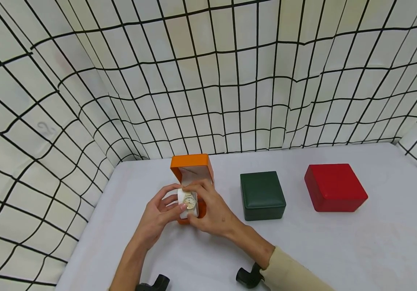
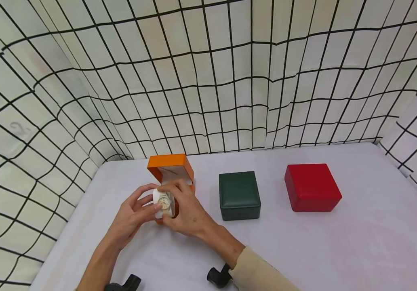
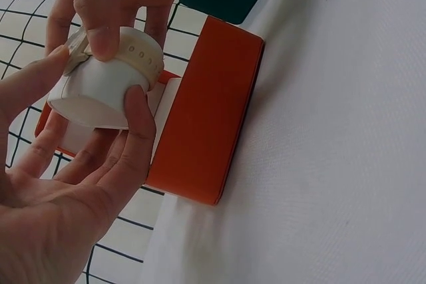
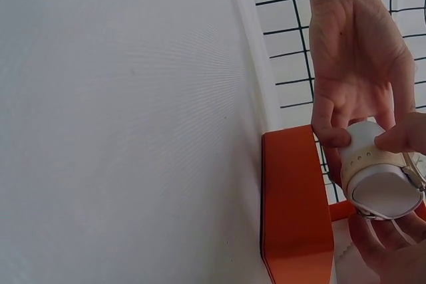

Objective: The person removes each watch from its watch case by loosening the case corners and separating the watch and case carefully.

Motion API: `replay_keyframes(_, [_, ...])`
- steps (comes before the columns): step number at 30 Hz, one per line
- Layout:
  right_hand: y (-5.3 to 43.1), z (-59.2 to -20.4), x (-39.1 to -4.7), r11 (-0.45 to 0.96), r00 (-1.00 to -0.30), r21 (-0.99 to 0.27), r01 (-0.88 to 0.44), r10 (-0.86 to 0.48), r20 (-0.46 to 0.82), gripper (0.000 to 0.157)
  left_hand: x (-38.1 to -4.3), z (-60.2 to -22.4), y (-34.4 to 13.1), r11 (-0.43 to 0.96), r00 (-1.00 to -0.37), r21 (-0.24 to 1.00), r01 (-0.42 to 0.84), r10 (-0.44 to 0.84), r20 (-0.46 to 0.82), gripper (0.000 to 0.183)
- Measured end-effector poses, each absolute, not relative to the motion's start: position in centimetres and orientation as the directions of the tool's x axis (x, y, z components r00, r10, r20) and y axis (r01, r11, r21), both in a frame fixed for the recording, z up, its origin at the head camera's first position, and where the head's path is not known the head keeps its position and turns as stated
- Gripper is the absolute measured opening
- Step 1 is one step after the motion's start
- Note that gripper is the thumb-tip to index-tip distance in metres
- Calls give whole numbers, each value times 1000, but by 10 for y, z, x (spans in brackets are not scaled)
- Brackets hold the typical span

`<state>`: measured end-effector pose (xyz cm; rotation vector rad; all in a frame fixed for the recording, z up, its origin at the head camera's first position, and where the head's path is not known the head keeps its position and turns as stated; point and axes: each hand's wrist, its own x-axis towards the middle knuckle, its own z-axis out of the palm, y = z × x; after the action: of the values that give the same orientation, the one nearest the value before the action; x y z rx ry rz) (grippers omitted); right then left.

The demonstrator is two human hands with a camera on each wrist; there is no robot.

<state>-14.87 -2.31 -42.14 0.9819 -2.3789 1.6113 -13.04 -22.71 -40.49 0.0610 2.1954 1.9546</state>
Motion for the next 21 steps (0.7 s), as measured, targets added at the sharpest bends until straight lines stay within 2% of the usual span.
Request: replay_keyframes(21, [-23, -418, -147, 238, -802, -808, -539, -438, 406, 60, -131, -404, -227, 129, -984, 985, -113, 122, -129, 56])
